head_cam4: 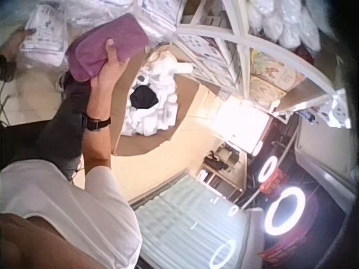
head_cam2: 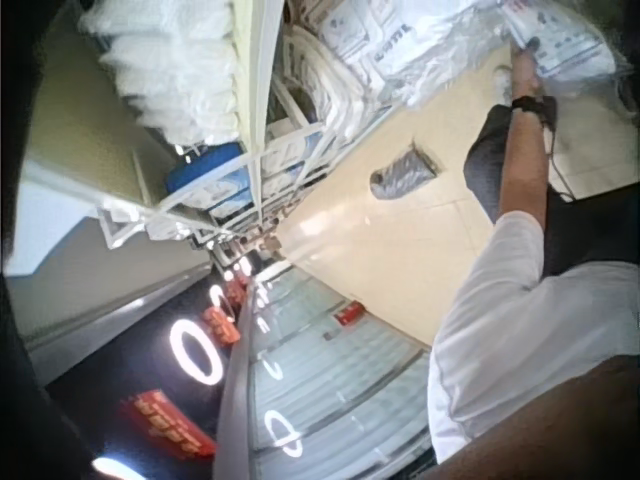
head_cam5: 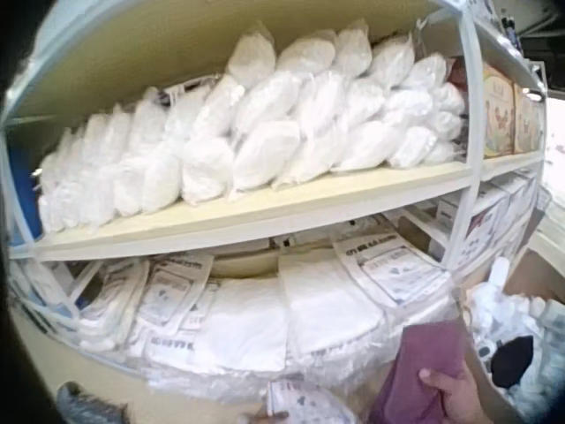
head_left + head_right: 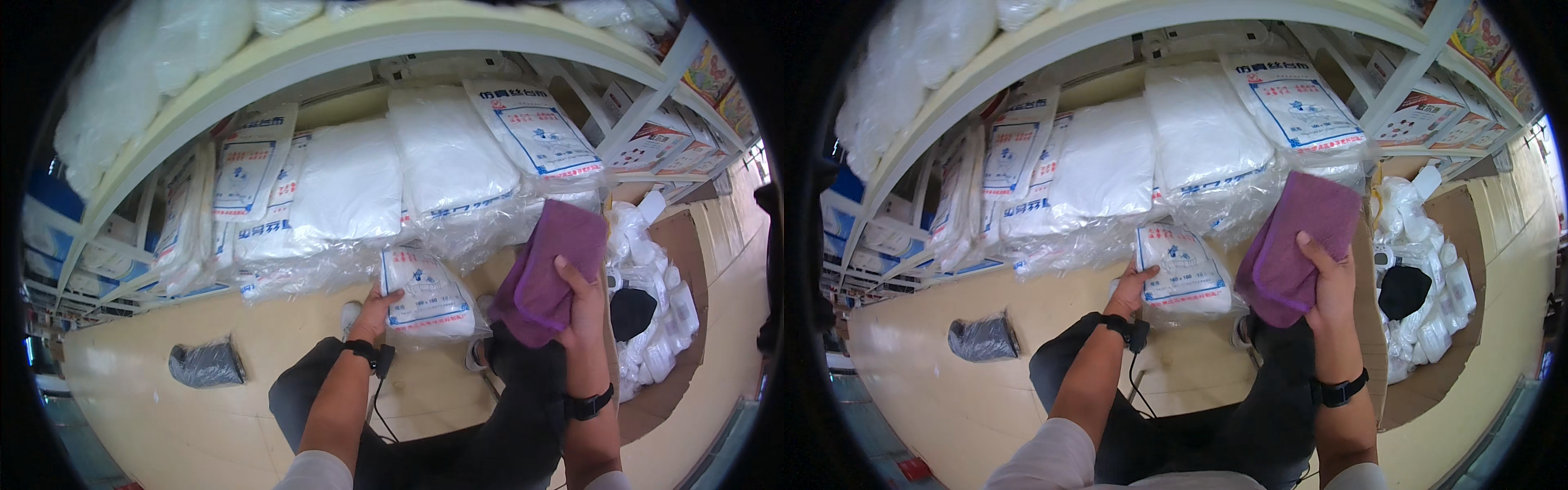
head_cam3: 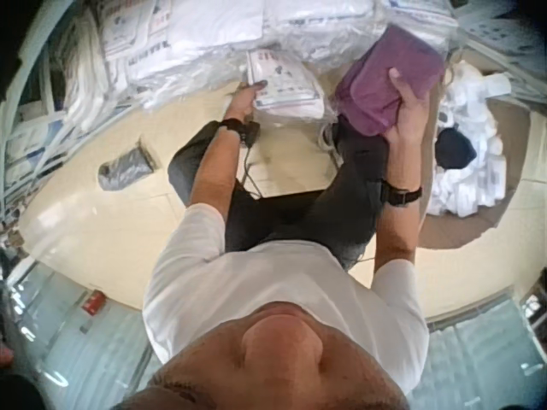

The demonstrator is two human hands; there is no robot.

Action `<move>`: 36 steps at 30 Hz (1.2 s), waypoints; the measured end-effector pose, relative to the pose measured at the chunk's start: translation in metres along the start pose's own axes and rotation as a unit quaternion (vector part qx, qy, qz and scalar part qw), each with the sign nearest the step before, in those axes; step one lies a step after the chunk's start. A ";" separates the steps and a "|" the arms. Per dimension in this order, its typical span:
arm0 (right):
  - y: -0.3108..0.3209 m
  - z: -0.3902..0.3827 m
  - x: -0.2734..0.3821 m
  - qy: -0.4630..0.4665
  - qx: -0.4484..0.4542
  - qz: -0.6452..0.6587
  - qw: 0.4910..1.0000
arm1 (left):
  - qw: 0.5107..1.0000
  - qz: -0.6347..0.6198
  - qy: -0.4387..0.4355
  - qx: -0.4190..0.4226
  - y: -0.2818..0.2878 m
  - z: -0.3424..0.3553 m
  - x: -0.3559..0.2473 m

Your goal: The person wipes the plastic-wrapped surfaces of stacked white packages on a shelf using a purple cloth. They repeatedly pick up each package, wipe its top and sides, and place it back in the same position.

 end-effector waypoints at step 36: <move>-0.024 0.092 -0.067 0.035 -0.004 -0.030 0.999 | 0.851 0.265 -0.122 -0.437 0.301 0.069 -0.129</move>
Point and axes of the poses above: each hand's wrist, its own z-axis towards the middle knuckle, its own y-axis out of the back of the hand, x = y × z, the point moved 2 cm from there along z, towards the middle knuckle, and after that the axes turned 6 degrees about -y, right-handed, at the moved point
